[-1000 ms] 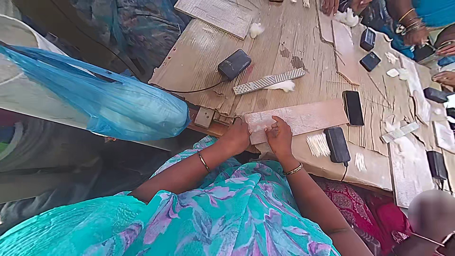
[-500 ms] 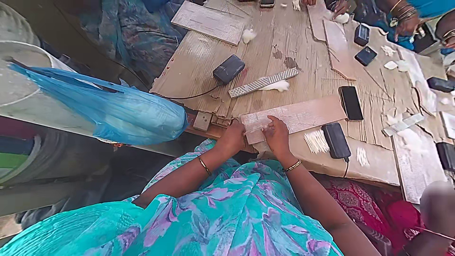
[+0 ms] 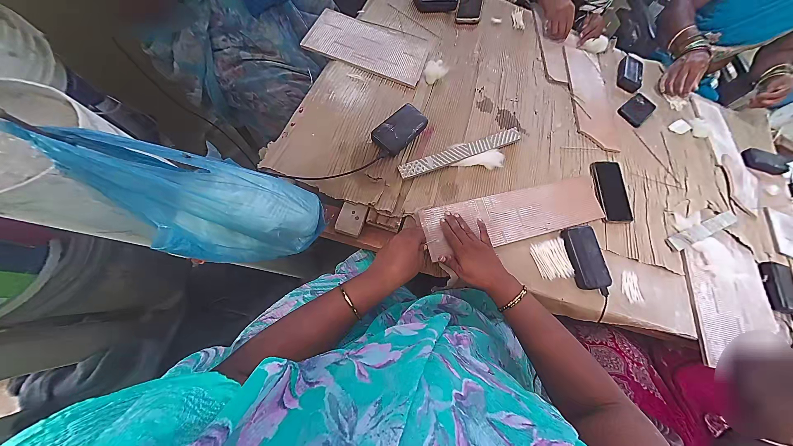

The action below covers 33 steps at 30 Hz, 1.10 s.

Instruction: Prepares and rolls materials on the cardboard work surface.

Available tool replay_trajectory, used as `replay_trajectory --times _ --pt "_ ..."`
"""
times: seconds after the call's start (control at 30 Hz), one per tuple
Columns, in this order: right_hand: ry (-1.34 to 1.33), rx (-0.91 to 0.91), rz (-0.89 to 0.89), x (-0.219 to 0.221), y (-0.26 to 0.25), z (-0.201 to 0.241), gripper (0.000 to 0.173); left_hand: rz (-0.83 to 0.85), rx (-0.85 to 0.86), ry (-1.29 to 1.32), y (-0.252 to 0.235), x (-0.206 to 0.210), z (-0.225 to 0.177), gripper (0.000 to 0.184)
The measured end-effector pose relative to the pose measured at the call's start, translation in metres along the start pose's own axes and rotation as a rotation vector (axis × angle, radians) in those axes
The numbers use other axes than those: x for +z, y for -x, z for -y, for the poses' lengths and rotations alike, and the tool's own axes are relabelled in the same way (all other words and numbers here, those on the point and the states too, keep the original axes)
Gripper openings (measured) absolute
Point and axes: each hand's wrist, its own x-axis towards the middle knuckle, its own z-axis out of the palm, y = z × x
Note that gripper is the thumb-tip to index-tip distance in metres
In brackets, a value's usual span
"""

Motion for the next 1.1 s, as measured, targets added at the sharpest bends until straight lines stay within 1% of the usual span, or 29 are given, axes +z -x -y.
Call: replay_trajectory --times 0.17,0.27,0.33,0.47,0.53,0.63,0.73,0.8,0.87,0.97,1.1 --pt "0.039 -0.043 0.059 -0.005 0.049 0.006 0.084 0.174 -0.048 0.064 0.008 -0.003 0.0 0.029" --pt "0.037 -0.046 0.085 -0.01 0.067 0.007 0.078 0.278 -0.06 0.076 0.008 -0.002 0.001 0.032" --pt "0.05 -0.047 0.088 -0.011 0.067 0.007 0.076 0.296 -0.054 0.091 0.008 -0.001 0.0 0.032" --pt "0.012 -0.028 0.06 -0.012 0.057 0.009 0.074 0.22 -0.036 0.085 0.006 -0.006 0.001 0.03" --pt "-0.03 -0.015 -0.019 -0.009 0.051 0.006 0.074 0.171 -0.026 0.077 0.005 -0.011 0.002 0.028" --pt "-0.081 0.057 -0.139 -0.01 0.035 0.0 0.069 0.112 -0.016 0.055 0.0 -0.013 0.003 0.027" --pt "-0.086 0.136 -0.156 -0.017 0.017 -0.005 0.067 0.085 -0.037 0.035 -0.01 -0.01 0.003 0.027" --pt "-0.091 0.166 -0.149 -0.022 0.007 -0.006 0.056 0.079 -0.047 0.023 -0.014 -0.008 0.002 0.028" --pt "-0.1 0.195 -0.204 -0.024 0.001 -0.005 0.04 0.074 -0.049 0.025 -0.015 -0.007 0.001 0.028" --pt "-0.1 0.24 -0.344 -0.023 -0.004 -0.003 0.028 0.06 -0.049 0.009 -0.014 -0.006 0.001 0.027" --pt "-0.194 0.262 -0.412 -0.016 -0.002 0.001 0.016 0.01 0.008 0.014 -0.01 -0.006 0.001 0.026"
